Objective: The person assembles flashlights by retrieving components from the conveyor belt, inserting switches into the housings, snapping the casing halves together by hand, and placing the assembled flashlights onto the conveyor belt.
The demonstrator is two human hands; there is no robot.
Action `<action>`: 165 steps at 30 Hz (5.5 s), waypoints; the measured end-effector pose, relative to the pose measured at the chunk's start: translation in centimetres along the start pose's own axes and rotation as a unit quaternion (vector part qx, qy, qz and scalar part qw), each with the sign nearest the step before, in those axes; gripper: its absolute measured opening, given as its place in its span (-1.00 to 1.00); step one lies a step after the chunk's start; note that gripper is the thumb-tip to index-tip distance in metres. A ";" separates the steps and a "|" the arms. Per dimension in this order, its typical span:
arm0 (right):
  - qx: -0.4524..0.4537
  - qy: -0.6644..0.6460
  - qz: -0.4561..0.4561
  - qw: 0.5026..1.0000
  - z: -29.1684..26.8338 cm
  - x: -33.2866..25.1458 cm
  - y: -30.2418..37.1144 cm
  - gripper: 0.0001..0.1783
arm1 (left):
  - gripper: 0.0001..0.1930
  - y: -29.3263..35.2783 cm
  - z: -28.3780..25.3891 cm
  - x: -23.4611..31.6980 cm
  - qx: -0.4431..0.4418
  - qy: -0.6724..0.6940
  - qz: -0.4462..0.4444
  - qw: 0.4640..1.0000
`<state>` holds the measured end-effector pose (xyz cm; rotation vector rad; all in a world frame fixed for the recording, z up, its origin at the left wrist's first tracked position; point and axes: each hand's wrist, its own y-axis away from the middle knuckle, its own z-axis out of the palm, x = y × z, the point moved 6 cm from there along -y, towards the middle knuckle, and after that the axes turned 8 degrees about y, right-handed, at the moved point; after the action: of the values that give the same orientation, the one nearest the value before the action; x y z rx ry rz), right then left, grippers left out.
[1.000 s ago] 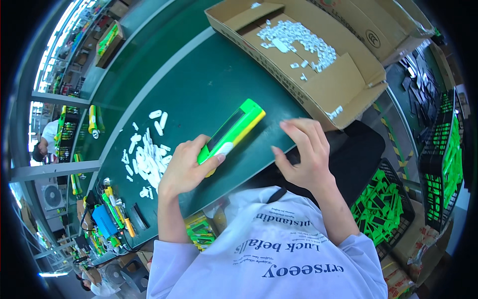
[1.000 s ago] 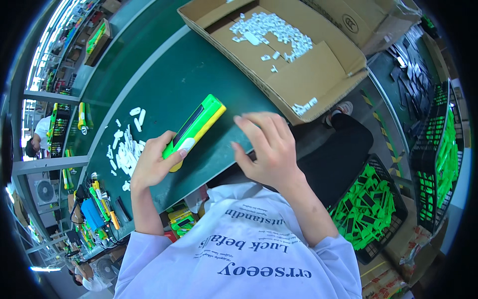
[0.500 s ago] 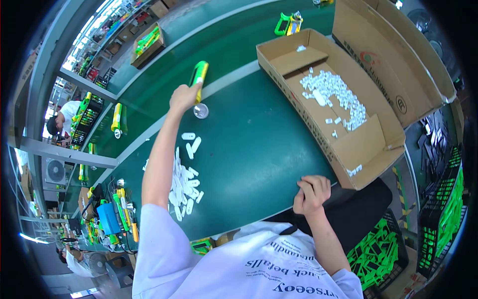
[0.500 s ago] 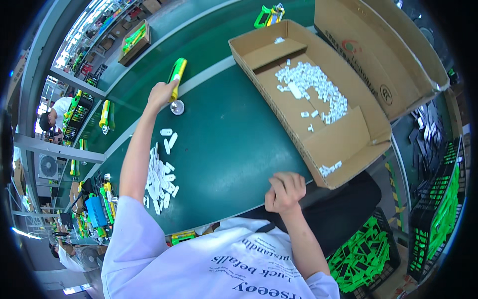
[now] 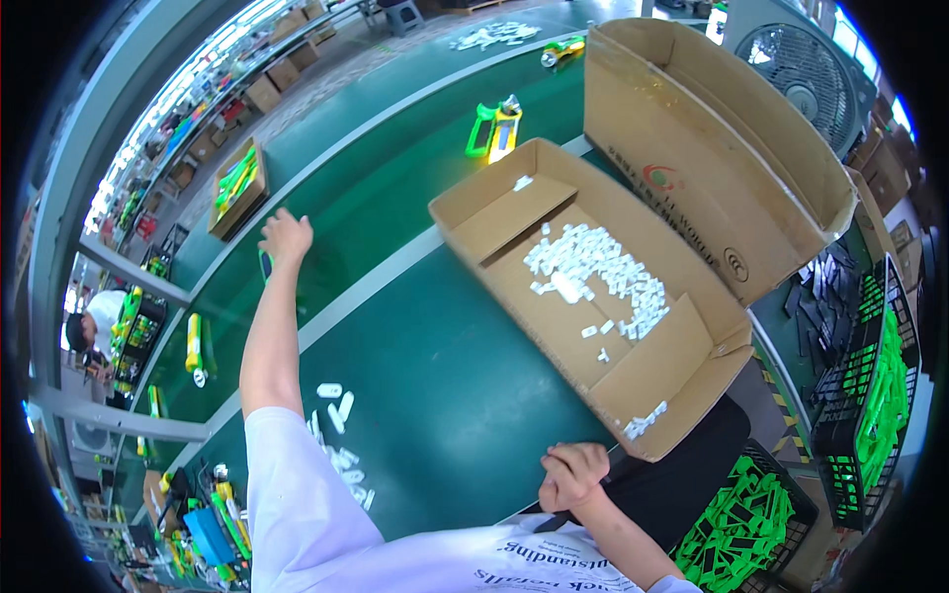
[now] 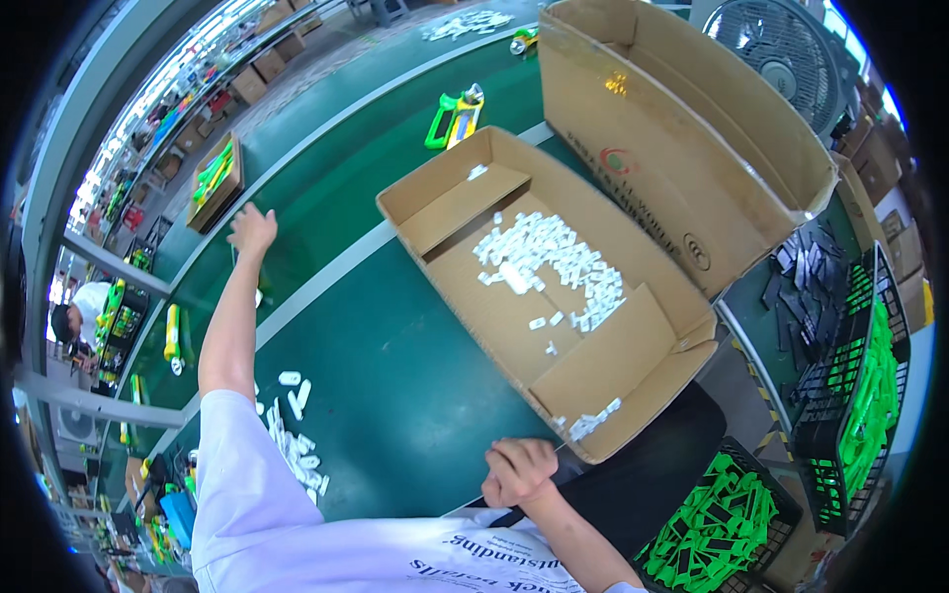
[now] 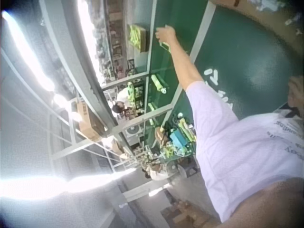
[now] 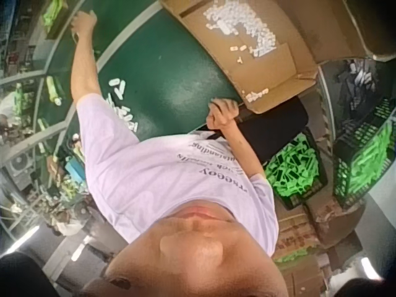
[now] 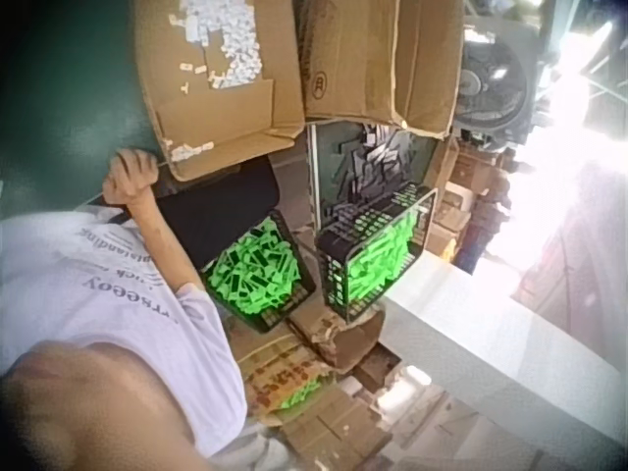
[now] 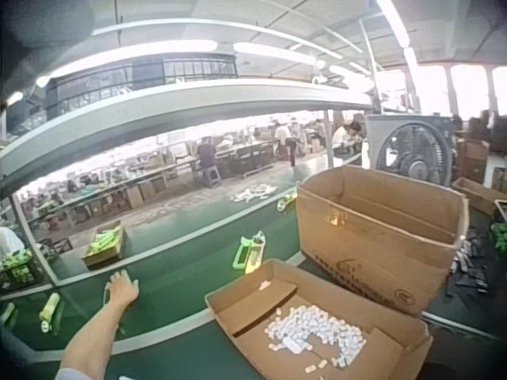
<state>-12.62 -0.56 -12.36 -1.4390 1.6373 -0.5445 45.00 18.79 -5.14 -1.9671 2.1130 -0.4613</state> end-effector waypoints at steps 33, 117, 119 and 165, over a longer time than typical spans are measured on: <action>-0.009 0.016 -0.007 1.000 0.3 0.1 0.9 -0.78 | -0.17 0.2 8.0 37.3 -0.310 0.213 0.253 0.891; -0.251 -0.579 0.399 0.665 0.0 -3.7 0.2 -0.41 | -0.39 49.4 -17.3 6.5 -0.427 0.693 -0.032 0.580; -0.257 -0.580 0.408 0.656 -0.3 -3.6 0.0 -0.42 | -0.39 49.4 -17.3 6.6 -0.408 0.683 -0.020 0.605; -0.227 -0.538 0.428 0.690 0.5 -3.4 1.0 -0.56 | -0.52 49.1 -15.9 7.1 -0.379 0.642 -0.024 0.666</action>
<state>-12.98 2.98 -12.35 -0.7675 1.1918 1.1390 -6.88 15.69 -8.22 -2.4030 3.5228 -1.5746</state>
